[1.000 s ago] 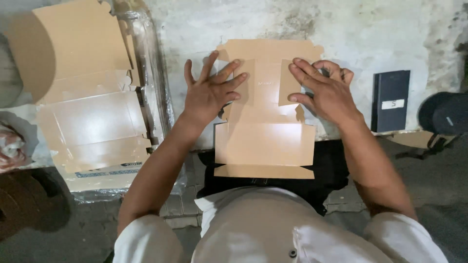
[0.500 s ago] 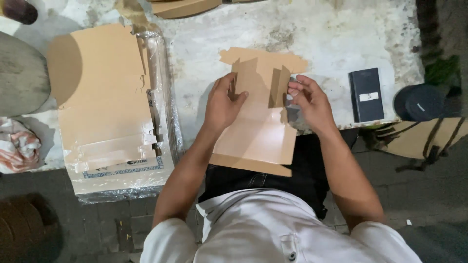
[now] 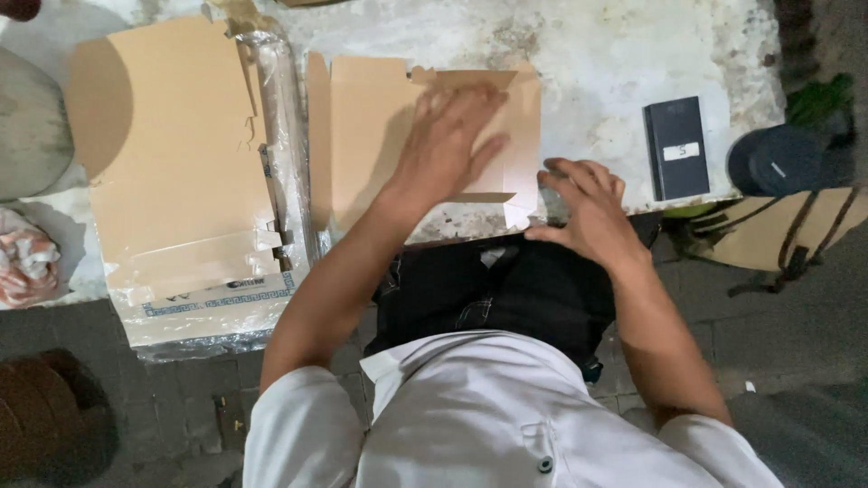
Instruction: The person assembles flat cardboard boxes by hand on a workbench. They fold the side flaps, interlock the tabs, and form the box shape, then place the completed box on a stack of finished boxes.
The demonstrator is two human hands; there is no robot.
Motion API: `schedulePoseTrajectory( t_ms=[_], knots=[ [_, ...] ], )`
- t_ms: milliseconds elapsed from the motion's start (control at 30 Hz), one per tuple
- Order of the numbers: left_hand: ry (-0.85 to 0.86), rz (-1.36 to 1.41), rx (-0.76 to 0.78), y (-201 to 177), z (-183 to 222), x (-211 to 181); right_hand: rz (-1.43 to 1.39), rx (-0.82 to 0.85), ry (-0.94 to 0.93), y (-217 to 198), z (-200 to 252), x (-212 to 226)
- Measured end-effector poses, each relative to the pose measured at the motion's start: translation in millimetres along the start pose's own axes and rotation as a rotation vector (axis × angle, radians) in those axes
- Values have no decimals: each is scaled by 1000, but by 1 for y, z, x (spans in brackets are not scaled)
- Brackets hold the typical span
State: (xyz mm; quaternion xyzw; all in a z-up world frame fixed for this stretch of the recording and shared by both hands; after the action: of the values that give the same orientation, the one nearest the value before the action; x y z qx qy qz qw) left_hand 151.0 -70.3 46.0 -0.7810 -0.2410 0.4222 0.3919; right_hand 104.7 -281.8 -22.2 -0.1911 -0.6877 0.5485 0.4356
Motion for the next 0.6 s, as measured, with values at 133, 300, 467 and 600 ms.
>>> schedulePoseTrajectory(
  t_ms=[133,300,467,600],
  knots=[
    [116,-197,136,28,59,-44,-124,-118,-90,3,21,39],
    [169,-258,-35,54,119,-29,-358,-299,-35,14,11,-15],
    [224,-237,3,47,143,-18,-249,-108,243,-23,-27,1],
    [172,-317,27,32,144,2,-177,40,384,5,-20,-4]
  ],
)
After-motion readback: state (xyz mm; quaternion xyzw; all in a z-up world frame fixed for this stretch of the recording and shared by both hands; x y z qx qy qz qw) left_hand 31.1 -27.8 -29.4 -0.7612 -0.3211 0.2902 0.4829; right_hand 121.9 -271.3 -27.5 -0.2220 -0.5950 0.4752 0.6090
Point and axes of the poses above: each hand's wrist, its own z-axis away from the middle knuckle, its own y-axis out of the palm, x = y × z, the point moved 6 cm from there along -z, towards the middle knuckle, and after that the axes turned 1 degree about -z, right-handed, at the moved point
